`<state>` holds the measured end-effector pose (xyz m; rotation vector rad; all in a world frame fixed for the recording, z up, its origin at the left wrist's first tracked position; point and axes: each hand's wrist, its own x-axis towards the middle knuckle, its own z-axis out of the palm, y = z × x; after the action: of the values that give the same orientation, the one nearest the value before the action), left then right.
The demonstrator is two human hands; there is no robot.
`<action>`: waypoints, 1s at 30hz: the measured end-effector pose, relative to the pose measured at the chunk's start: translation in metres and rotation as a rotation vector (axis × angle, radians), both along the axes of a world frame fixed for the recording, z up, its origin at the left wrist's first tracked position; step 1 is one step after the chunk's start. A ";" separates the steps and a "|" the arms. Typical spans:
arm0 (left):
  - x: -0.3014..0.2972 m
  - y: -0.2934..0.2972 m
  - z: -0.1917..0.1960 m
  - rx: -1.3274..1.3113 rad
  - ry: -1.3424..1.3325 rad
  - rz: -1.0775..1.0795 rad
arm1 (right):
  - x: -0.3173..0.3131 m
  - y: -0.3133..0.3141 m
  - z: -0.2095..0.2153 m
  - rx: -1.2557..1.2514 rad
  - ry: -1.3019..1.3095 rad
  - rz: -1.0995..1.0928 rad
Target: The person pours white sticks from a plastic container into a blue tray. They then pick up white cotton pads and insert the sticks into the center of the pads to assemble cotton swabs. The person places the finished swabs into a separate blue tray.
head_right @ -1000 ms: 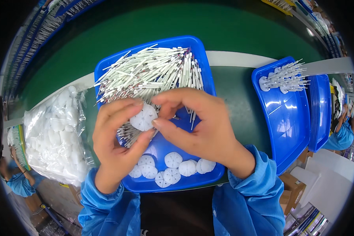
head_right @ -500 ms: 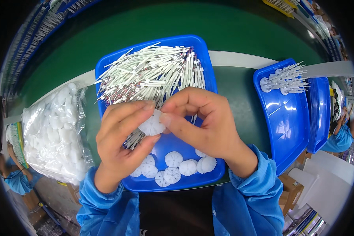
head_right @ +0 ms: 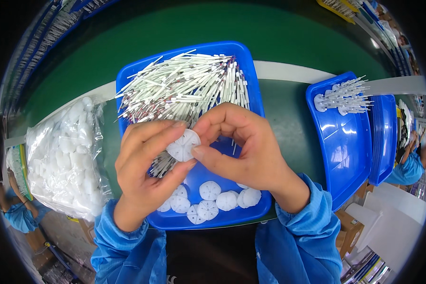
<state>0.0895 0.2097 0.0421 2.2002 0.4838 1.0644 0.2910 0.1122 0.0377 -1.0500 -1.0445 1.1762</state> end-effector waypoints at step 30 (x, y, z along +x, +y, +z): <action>-0.009 0.003 -0.003 -0.164 -0.129 -0.098 | 0.006 -0.007 0.008 -0.029 -0.422 -0.168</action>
<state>0.0810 0.2125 0.0390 1.9777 0.3874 1.0675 0.2969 0.1048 0.0456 -1.4192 -1.2363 0.8538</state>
